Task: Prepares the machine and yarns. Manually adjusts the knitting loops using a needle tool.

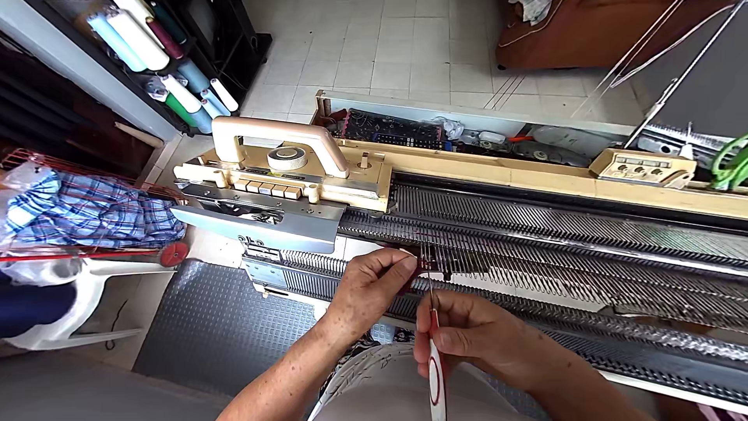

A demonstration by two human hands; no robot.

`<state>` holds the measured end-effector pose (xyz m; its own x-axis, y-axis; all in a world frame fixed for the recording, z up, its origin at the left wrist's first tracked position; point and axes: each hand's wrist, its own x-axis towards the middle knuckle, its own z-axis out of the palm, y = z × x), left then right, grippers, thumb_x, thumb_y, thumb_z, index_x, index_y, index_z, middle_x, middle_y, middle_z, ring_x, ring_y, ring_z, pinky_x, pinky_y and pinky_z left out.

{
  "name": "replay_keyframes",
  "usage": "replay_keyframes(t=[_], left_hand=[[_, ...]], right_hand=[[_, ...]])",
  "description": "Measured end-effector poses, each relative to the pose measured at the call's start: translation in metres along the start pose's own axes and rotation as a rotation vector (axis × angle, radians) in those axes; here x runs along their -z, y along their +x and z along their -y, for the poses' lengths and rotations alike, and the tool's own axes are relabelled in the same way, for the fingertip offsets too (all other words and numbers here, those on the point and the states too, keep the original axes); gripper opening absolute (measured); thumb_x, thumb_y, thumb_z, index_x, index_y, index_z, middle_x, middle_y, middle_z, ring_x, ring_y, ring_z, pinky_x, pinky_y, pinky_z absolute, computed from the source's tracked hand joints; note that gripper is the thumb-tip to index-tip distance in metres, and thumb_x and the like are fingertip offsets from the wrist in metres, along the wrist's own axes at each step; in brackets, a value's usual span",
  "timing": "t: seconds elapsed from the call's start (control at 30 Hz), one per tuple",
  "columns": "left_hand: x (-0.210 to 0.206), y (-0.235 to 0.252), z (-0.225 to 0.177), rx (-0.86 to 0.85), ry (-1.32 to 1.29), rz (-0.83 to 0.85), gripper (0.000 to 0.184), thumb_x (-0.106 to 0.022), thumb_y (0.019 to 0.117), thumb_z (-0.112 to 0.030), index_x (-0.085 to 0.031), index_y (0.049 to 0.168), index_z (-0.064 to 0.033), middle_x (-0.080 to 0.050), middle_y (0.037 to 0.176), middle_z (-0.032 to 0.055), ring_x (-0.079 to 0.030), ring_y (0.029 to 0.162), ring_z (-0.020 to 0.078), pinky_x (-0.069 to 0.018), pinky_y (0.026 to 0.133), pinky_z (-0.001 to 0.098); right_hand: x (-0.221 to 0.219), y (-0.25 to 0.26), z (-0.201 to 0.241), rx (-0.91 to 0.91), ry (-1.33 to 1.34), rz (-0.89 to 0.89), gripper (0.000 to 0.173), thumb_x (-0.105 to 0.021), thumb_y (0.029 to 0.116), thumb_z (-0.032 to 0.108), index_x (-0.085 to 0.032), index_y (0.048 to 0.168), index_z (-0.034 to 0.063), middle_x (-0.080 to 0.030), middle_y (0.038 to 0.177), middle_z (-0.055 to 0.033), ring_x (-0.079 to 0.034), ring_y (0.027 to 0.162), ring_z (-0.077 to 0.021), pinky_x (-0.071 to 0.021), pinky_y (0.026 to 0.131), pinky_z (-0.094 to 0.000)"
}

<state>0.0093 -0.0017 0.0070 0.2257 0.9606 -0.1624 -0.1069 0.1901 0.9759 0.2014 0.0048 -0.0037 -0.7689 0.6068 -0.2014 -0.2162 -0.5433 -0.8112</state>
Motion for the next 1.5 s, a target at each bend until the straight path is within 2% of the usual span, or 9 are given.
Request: replay_keyframes(t=[0.2, 0.37, 0.47, 0.57, 0.93, 1.07, 1.13, 1.33, 1.5], left_hand=[[0.0, 0.0, -0.001, -0.032, 0.013, -0.001, 0.022, -0.057, 0.1004, -0.007, -0.073, 0.087, -0.0074, -0.059, 0.066, -0.0095, -0.049, 0.058, -0.005, -0.0408, 0.054, 0.0127], [-0.003, -0.002, -0.002, -0.048, 0.051, -0.013, 0.019, -0.058, 0.1009, -0.01, -0.074, 0.09, -0.0086, -0.06, 0.068, -0.0095, -0.049, 0.059, -0.0041, -0.0411, 0.056, 0.0133], [-0.001, -0.003, -0.002, -0.056, 0.058, -0.013, 0.019, -0.058, 0.1007, -0.009, -0.073, 0.089, -0.0086, -0.059, 0.068, -0.0098, -0.05, 0.059, -0.0043, -0.0414, 0.056, 0.0132], [0.001, -0.003, -0.003, -0.053, 0.076, -0.005, 0.021, -0.057, 0.1006, -0.009, -0.072, 0.086, -0.0086, -0.059, 0.067, -0.0095, -0.051, 0.06, -0.0036, -0.0421, 0.057, 0.0139], [-0.003, -0.002, -0.004, -0.107, 0.133, -0.021, 0.017, -0.059, 0.101, -0.011, -0.073, 0.091, -0.0082, -0.06, 0.07, -0.0089, -0.051, 0.06, -0.004, -0.0424, 0.056, 0.0139], [-0.016, 0.0, -0.006, -0.127, 0.203, -0.109, 0.015, -0.06, 0.1022, -0.012, -0.072, 0.098, -0.0029, -0.069, 0.071, -0.0017, -0.064, 0.057, 0.0021, -0.0557, 0.055, 0.0178], [-0.017, 0.0, -0.004, -0.152, 0.191, -0.113, 0.016, -0.06, 0.1026, -0.011, -0.071, 0.098, -0.0015, -0.07, 0.071, 0.0, -0.066, 0.058, 0.004, -0.0574, 0.057, 0.0194], [0.0, -0.006, -0.001, -0.142, 0.213, -0.047, 0.019, -0.057, 0.1019, -0.012, -0.071, 0.091, -0.0073, -0.058, 0.068, -0.008, -0.05, 0.058, -0.0032, -0.0422, 0.055, 0.0142], [0.003, -0.007, -0.004, -0.133, 0.201, -0.031, 0.02, -0.056, 0.1019, -0.011, -0.071, 0.089, -0.0076, -0.058, 0.068, -0.0084, -0.051, 0.059, -0.0034, -0.0427, 0.056, 0.0142]], right_hand=[[-0.015, -0.014, 0.0, 0.08, -0.021, 0.059, 0.016, -0.062, 0.1014, 0.017, -0.059, 0.116, 0.0113, -0.072, 0.103, -0.0006, -0.073, 0.094, -0.0095, -0.0633, 0.076, -0.0256], [-0.034, -0.033, 0.012, 0.029, -0.047, 0.094, 0.02, -0.069, 0.0969, 0.018, -0.06, 0.114, 0.0117, -0.073, 0.098, 0.001, -0.072, 0.089, -0.0055, -0.0605, 0.076, -0.0205], [-0.016, -0.014, 0.004, 0.039, -0.053, 0.045, 0.014, -0.062, 0.1015, 0.018, -0.06, 0.114, 0.0117, -0.073, 0.1, 0.0013, -0.073, 0.091, -0.0071, -0.0625, 0.075, -0.0226], [-0.002, 0.009, -0.002, -0.012, 0.008, -0.022, 0.009, -0.055, 0.1035, 0.011, -0.059, 0.112, 0.0102, -0.074, 0.1, 0.0018, -0.073, 0.094, -0.0105, -0.063, 0.08, -0.0263], [-0.036, -0.03, 0.01, 0.035, -0.034, 0.092, 0.02, -0.07, 0.0964, 0.018, -0.06, 0.113, 0.0118, -0.072, 0.097, 0.0013, -0.071, 0.09, -0.005, -0.0601, 0.077, -0.02], [-0.012, -0.008, -0.002, 0.054, -0.018, 0.028, 0.012, -0.059, 0.1025, 0.017, -0.059, 0.114, 0.0124, -0.073, 0.102, 0.0009, -0.073, 0.093, -0.0093, -0.0632, 0.076, -0.0248], [-0.016, -0.011, -0.001, 0.065, -0.014, 0.046, 0.014, -0.06, 0.1019, 0.016, -0.059, 0.115, 0.0119, -0.072, 0.103, -0.0001, -0.073, 0.094, -0.0094, -0.0632, 0.077, -0.0254], [-0.007, 0.005, -0.004, 0.028, 0.017, -0.004, 0.01, -0.057, 0.1035, 0.014, -0.06, 0.113, 0.0112, -0.073, 0.102, 0.0006, -0.073, 0.095, -0.0111, -0.0632, 0.079, -0.0261], [-0.012, 0.007, -0.004, 0.03, 0.04, 0.012, 0.01, -0.059, 0.1026, 0.015, -0.06, 0.112, 0.0119, -0.073, 0.102, 0.0005, -0.073, 0.095, -0.0107, -0.0632, 0.078, -0.0255]])
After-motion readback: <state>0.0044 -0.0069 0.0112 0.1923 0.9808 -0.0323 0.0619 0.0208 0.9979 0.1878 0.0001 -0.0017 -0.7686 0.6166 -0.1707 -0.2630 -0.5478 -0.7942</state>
